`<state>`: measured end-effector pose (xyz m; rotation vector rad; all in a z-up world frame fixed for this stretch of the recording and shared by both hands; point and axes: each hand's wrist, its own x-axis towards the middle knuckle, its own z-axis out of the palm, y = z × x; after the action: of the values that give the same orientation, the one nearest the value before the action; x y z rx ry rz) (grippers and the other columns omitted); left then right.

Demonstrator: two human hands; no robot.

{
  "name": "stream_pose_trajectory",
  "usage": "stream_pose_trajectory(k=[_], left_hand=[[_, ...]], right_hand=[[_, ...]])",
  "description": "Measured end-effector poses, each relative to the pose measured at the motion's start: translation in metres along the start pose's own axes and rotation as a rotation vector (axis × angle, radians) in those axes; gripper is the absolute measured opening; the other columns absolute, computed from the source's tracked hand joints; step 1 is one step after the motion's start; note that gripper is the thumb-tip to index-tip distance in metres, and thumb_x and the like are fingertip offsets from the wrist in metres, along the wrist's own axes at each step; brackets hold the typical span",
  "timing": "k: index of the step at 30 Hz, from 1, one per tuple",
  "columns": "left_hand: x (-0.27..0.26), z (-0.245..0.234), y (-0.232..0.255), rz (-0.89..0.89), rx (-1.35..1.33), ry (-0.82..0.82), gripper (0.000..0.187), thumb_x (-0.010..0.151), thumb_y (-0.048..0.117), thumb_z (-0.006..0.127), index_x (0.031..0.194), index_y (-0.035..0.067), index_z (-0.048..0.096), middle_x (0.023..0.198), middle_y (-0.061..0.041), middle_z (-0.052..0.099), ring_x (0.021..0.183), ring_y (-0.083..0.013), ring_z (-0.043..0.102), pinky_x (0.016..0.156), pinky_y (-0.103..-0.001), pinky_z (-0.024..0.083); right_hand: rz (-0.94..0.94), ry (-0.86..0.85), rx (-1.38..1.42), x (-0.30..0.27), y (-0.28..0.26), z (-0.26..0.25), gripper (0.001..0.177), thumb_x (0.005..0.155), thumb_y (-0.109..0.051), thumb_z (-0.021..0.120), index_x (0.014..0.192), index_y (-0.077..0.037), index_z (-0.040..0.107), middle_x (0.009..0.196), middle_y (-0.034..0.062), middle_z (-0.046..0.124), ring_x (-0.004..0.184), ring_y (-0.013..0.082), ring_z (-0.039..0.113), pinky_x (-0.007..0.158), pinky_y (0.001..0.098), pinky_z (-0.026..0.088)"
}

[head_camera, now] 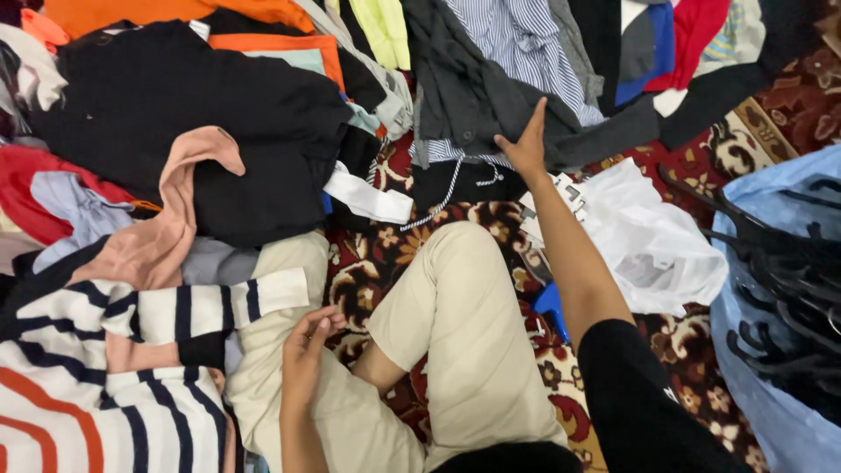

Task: Tagging clothing items with a tagging gun while sorting through a pile on the floor

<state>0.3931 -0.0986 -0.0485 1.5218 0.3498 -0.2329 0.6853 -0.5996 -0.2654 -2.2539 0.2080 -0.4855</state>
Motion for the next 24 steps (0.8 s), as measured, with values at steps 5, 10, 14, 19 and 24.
stream_pose_trajectory(k=[5,10,14,19,24], left_hand=[[0.009,-0.004,-0.011,0.002,-0.024,-0.003,0.03,0.101,0.008,0.053,0.123,-0.006,0.067,0.108,-0.017,0.073,0.1,-0.0231,0.069,0.093,-0.031,0.052],[0.017,-0.001,-0.003,-0.029,0.011,-0.009,0.031,0.101,0.011,0.052,0.123,-0.006,0.068,0.107,-0.016,0.073,0.099,-0.0231,0.069,0.094,-0.033,0.052],[0.024,0.005,0.005,0.02,0.023,-0.058,0.033,0.101,0.01,0.051,0.128,-0.004,0.064,0.113,-0.017,0.072,0.104,-0.025,0.069,0.098,-0.035,0.054],[0.039,0.005,0.005,0.158,-0.044,-0.009,0.051,0.102,0.018,0.054,0.146,-0.006,0.043,0.121,-0.03,0.064,0.108,-0.0387,0.067,0.102,-0.05,0.05],[0.077,-0.012,-0.024,0.444,0.11,0.089,0.068,0.096,-0.005,0.049,0.16,0.002,0.024,0.139,-0.026,0.05,0.106,-0.028,0.061,0.096,-0.043,0.048]], right_hand=[[0.435,-0.163,-0.025,0.042,-0.027,0.009,0.096,0.07,-0.041,0.093,0.133,-0.012,0.026,0.124,0.0189,0.06,0.105,0.0318,0.063,0.093,0.0391,0.049],[0.478,-0.014,0.358,0.067,-0.181,-0.006,0.034,0.078,-0.03,0.081,0.1,-0.005,0.076,0.087,0.0037,0.075,0.076,0.0145,0.067,0.073,0.0286,0.055],[0.298,-0.266,1.069,0.049,-0.31,-0.028,0.052,0.086,-0.021,0.075,0.128,0.002,0.055,0.118,0.0181,0.069,0.108,0.0319,0.071,0.085,0.052,0.061],[0.247,-0.409,1.228,-0.052,-0.4,-0.041,0.048,0.082,-0.023,0.091,0.116,0.001,0.068,0.105,0.0215,0.073,0.091,0.0345,0.077,0.07,0.0563,0.067],[-0.153,-1.172,0.66,-0.147,-0.424,-0.074,0.036,0.082,-0.026,0.085,0.103,0.002,0.076,0.094,0.0126,0.073,0.09,0.0215,0.065,0.083,0.0421,0.056]])
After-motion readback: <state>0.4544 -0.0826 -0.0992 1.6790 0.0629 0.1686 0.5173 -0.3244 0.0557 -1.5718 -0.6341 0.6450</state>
